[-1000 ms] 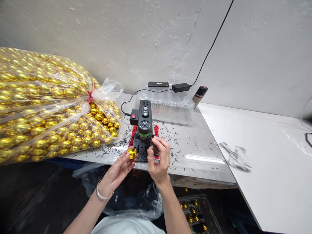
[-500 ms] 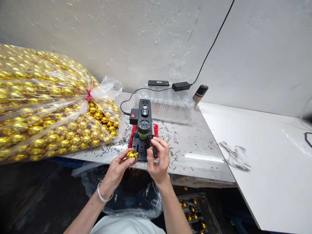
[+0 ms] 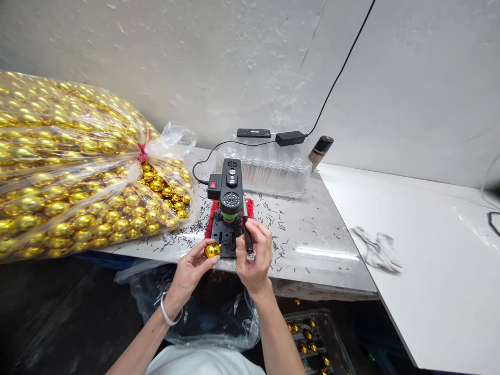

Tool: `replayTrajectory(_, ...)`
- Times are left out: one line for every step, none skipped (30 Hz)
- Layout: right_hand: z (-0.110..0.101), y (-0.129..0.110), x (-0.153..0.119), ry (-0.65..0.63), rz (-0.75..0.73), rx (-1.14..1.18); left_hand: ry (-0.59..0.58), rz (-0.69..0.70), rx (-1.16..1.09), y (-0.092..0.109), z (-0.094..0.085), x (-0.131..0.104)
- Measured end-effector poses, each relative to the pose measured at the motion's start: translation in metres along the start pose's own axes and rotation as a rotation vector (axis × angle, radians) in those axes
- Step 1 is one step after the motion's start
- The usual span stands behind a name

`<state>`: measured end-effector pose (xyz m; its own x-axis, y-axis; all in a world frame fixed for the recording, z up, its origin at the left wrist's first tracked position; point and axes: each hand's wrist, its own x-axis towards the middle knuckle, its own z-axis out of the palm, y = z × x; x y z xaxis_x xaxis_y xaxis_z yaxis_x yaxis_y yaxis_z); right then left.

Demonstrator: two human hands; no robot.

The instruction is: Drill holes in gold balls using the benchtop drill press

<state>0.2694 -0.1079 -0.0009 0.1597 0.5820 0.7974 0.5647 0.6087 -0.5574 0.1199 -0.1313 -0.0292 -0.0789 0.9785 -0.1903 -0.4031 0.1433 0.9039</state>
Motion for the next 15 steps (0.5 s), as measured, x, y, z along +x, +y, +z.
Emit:
replayTrajectory(0.002,0.002,-0.002,0.016,0.066,0.009,0.0,0.045,0.02,0.0,0.0,0.0)
replayTrajectory(0.003,0.003,-0.005,0.014,0.153,0.026,-0.004,0.087,0.041,0.001,-0.001,-0.001)
replayTrajectory(0.005,0.004,-0.009,-0.021,0.252,0.055,-0.012,0.122,0.058,0.002,-0.001,-0.002)
replayTrajectory(0.006,0.004,-0.012,-0.097,0.35,0.096,-0.02,0.148,0.072,0.003,-0.001,-0.003)
replayTrajectory(0.007,0.003,-0.016,-0.207,0.436,0.144,-0.025,0.168,0.082,0.004,-0.001,-0.005)
replayTrajectory(0.008,0.001,-0.02,-0.34,0.505,0.195,-0.03,0.183,0.085,0.005,-0.002,-0.006)
replayTrajectory(0.009,-0.001,-0.024,-0.473,0.557,0.242,-0.036,0.194,0.086,0.006,-0.002,-0.007)
replayTrajectory(0.01,-0.003,-0.028,-0.579,0.599,0.283,-0.047,0.204,0.092,0.006,-0.002,-0.008)
replayTrajectory(0.011,-0.006,-0.031,-0.645,0.637,0.321,-0.066,0.211,0.106,0.005,-0.003,-0.009)
replayTrajectory(0.012,-0.008,-0.035,-0.673,0.679,0.365,-0.09,0.217,0.124,0.005,-0.003,-0.009)
replayTrajectory(0.013,-0.01,-0.039,-0.671,0.726,0.416,-0.118,0.221,0.147,0.004,-0.004,-0.009)
replayTrajectory(0.014,-0.011,-0.042,-0.651,0.777,0.475,-0.141,0.227,0.173,0.002,-0.004,-0.01)
replayTrajectory(0.015,-0.012,-0.045,-0.624,0.827,0.539,-0.154,0.236,0.201,0.001,-0.005,-0.01)
replayTrajectory(0.017,-0.012,-0.047,-0.599,0.874,0.603,-0.157,0.248,0.229,-0.001,-0.005,-0.01)
replayTrajectory(0.018,-0.012,-0.048,-0.578,0.919,0.659,-0.155,0.267,0.26,-0.004,-0.006,-0.009)
